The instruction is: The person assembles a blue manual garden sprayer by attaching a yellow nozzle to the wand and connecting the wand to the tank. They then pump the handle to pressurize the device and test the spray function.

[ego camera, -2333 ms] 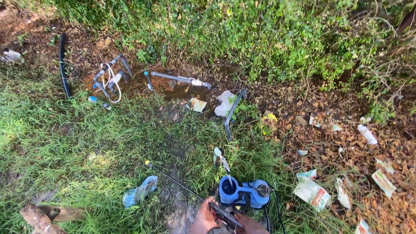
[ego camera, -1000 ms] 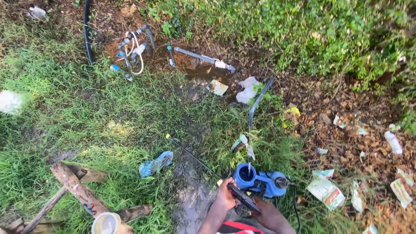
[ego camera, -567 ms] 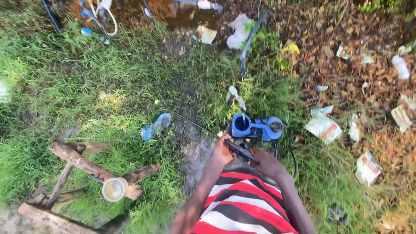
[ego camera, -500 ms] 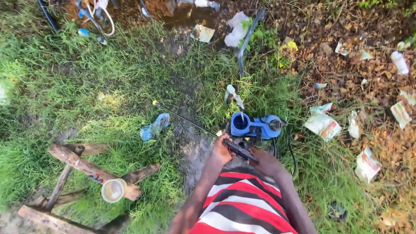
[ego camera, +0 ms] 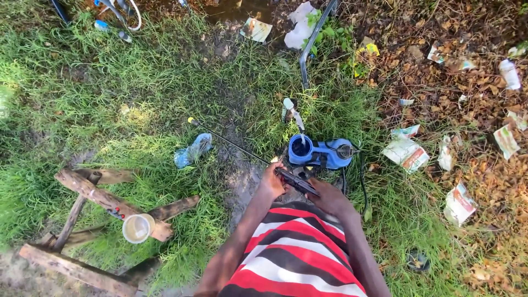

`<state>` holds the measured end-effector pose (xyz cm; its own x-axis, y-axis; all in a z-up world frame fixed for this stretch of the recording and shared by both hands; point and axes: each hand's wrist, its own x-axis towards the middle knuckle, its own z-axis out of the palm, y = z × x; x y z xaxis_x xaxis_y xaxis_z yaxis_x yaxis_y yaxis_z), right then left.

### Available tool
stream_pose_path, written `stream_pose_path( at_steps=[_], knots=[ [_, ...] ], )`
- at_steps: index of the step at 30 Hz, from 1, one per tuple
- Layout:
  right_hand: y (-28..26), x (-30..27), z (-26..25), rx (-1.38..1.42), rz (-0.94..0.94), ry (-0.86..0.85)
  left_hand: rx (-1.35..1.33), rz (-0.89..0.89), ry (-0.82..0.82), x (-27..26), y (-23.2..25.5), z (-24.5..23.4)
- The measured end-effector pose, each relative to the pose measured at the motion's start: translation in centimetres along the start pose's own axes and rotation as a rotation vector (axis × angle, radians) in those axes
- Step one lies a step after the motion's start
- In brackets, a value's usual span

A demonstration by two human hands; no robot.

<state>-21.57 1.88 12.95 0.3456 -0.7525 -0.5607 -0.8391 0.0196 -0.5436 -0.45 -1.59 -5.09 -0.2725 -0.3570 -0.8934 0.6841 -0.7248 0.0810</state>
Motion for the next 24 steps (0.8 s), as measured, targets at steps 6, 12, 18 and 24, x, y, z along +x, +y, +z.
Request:
stream_pose_path(
  at_steps=[6,12,18,24],
  knots=[
    [-1.4,-1.0,-2.6,0.017,0.022,-0.037,-0.025,0.011,0.008,-0.6,0.3,0.8],
    [0.5,-0.1,-1.0,0.021,0.001,-0.035,-0.155,0.037,-0.030,-0.4,-0.2,0.5],
    [0.6,0.3,-1.5,-0.006,0.002,-0.037,-0.139,0.044,-0.108,-4.2,0.6,3.0],
    [-0.4,0.0,-2.0,0.004,0.014,-0.044,-0.094,0.073,-0.178,-3.5,0.3,3.1]
  ],
)
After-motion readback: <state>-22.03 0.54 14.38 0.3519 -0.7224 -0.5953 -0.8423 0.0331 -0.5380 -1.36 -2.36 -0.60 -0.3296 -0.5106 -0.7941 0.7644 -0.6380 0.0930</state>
